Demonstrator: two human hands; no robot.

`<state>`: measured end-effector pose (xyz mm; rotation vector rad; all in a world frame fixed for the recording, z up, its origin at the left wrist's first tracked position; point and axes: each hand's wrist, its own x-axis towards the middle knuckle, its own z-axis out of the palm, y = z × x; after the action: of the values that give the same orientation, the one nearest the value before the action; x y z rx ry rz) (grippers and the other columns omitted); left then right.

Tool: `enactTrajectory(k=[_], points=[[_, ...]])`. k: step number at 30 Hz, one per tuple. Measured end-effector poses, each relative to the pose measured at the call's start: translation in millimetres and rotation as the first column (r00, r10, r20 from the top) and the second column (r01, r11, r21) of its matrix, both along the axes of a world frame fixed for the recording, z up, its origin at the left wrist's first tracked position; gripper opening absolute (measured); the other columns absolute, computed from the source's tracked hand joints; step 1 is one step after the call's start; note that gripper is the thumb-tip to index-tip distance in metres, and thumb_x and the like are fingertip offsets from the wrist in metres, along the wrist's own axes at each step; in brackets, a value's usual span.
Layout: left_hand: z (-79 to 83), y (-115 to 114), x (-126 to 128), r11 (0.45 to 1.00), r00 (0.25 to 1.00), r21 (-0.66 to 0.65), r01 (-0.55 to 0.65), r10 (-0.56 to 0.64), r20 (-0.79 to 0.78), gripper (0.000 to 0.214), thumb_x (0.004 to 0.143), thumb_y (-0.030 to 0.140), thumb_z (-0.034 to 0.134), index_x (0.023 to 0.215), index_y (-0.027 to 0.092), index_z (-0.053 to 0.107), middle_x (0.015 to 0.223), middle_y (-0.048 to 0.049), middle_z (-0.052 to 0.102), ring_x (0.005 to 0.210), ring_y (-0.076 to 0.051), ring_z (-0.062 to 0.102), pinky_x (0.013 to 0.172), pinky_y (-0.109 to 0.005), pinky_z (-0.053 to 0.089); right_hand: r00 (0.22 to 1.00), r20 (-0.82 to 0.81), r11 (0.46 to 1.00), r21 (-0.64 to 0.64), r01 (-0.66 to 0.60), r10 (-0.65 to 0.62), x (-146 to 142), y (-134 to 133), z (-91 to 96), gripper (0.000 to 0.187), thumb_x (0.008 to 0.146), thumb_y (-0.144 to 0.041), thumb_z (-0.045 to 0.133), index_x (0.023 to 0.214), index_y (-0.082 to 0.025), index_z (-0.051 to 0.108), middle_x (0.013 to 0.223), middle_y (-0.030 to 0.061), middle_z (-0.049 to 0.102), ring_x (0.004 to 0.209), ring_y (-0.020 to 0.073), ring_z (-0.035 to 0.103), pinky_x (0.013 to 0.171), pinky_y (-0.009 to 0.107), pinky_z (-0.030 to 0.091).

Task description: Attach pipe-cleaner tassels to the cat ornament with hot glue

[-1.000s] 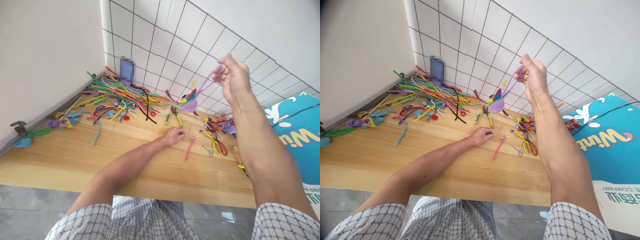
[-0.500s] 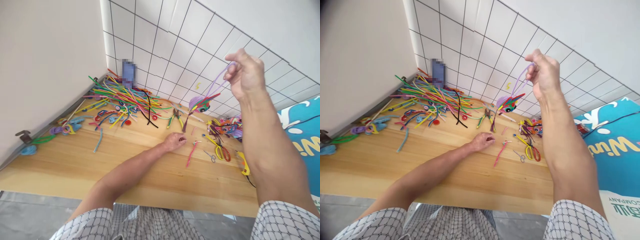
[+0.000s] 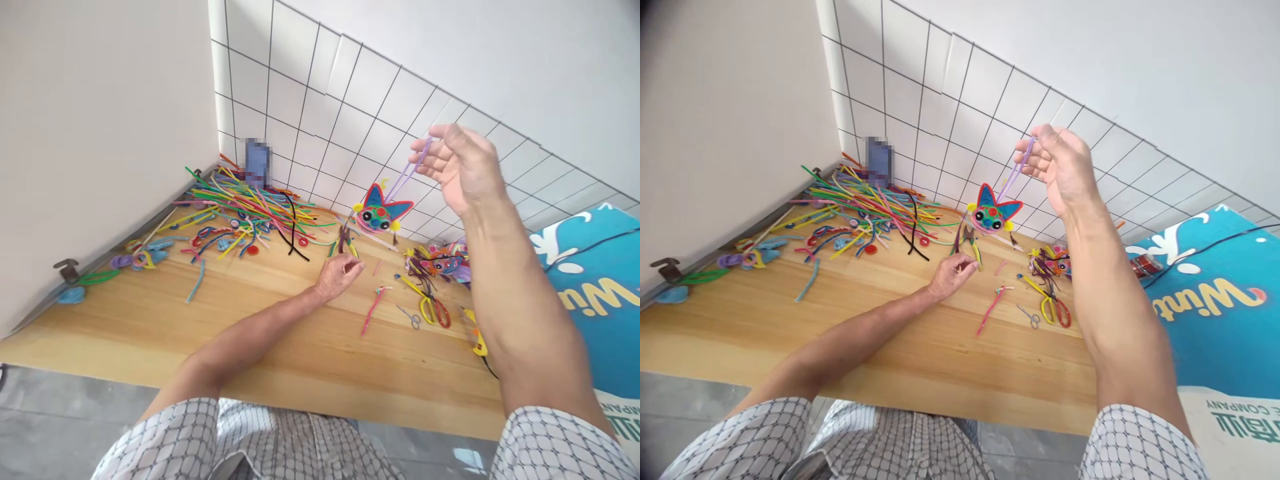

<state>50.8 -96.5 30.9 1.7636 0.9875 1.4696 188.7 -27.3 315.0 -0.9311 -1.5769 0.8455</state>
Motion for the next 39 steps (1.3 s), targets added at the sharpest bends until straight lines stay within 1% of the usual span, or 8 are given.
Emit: enactTrajectory(k=[7,13,18,22,27,30,33,39], points=[[56.4,-17.9,-11.7,0.945,0.963,0.192,-0.264,0.25,0.095,0.04,0.098,0.054,0.073,0.117,0.02,0.064,0.091,-0.0027,0.061,0.081,-0.017,0.057,0.081,-0.032,0.054,0.993,-0.018,0.994,0.011,-0.112,0.113,-1.6,-21.4,2.7,0.076,0.063,-0.069,0.099,0.111,-0.019,0.068,0.119,0.0144,0.078,0.107,0.0253,0.076,0.091,0.037,0.061],[56.9,10.8,-27.6,0.89,0.914,0.222,-0.398,0.405,0.012,0.084,0.086,0.053,0.088,0.149,0.021,0.043,0.145,-0.0187,0.056,0.134,-0.031,0.057,0.115,-0.047,0.05,0.991,0.038,0.992,-0.006,-0.13,0.13,-0.4,-34.2,-17.1,0.064,0.078,-0.072,0.09,0.115,-0.024,0.069,0.121,0.0108,0.079,0.11,0.027,0.077,0.088,0.043,0.065],[51.7,31.3,-41.7,0.992,0.994,0.079,-0.097,0.101,-0.049,0.103,0.078,0.053,0.095,0.158,0.02,0.04,0.161,-0.021,0.05,0.147,-0.035,0.053,0.123,-0.049,0.047,0.995,0.036,0.993,-0.066,-0.094,0.097,9.4,-45.2,-38.2,0.056,0.087,-0.065,0.086,0.119,-0.022,0.07,0.121,0.0111,0.077,0.114,0.0282,0.077,0.083,0.041,0.065],[45.2,36.2,-46.5,0.97,0.979,-0.136,0.202,-0.204,-0.002,0.086,0.079,0.054,0.093,0.147,0.019,0.055,0.142,-0.016,0.067,0.126,-0.031,0.069,0.102,-0.041,0.059,0.993,0.015,0.988,-0.103,-0.114,0.117,13.5,-42.2,-59.2,0.053,0.088,-0.064,0.086,0.119,-0.024,0.07,0.122,0.0108,0.078,0.115,0.0287,0.077,0.085,0.042,0.065],[24.7,35.9,-42.1,0.911,0.978,-0.361,0.202,-0.206,0.027,0.081,0.075,0.048,0.091,0.142,0.015,0.058,0.14,-0.0145,0.069,0.122,-0.028,0.069,0.098,-0.035,0.058,0.989,0.112,0.988,-0.129,-0.085,0.1,24.8,-12.2,-103.2,0.052,0.089,-0.064,0.084,0.123,-0.027,0.069,0.109,0.0071,0.08,0.101,0.0273,0.08,0.089,0.047,0.066],[17.6,34.9,-40.4,0.879,0.988,-0.453,0.147,-0.153,0.024,0.073,0.08,0.045,0.087,0.141,0.018,0.058,0.141,-0.0114,0.069,0.127,-0.027,0.067,0.106,-0.035,0.055,0.959,0.275,0.996,-0.027,0.081,-0.07,47.7,4.2,-136.0,0.053,0.088,-0.062,0.085,0.125,-0.028,0.068,0.09,0.0033,0.078,0.094,0.0289,0.079,0.091,0.051,0.064],[15.4,37.5,-42.8,0.859,0.994,-0.5,0.105,-0.103,0.033,0.065,0.084,0.047,0.084,0.137,0.018,0.06,0.139,-0.0117,0.071,0.128,-0.027,0.067,0.106,-0.035,0.055,0.914,0.336,0.974,0.068,0.218,-0.228,69.5,6.8,-175.5,0.058,0.089,-0.063,0.082,0.133,-0.029,0.066,0.097,0.0059,0.08,0.103,0.0312,0.077,0.098,0.055,0.062],[1.5,51.3,-46.6,0.865,0.997,-0.501,0.042,-0.068,-0.034,0.068,0.09,0.063,0.078,0.134,0.014,0.062,0.118,-0.013,0.077,0.105,-0.025,0.074,0.09,-0.036,0.06,0.963,0.259,0.937,-0.349,0.021,0.075,58.6,-23.4,-256.4,0.08,0.08,-0.068,0.083,0.143,-0.024,0.06,0.139,0.0169,0.073,0.116,0.0321,0.075,0.099,0.051,0.062]])
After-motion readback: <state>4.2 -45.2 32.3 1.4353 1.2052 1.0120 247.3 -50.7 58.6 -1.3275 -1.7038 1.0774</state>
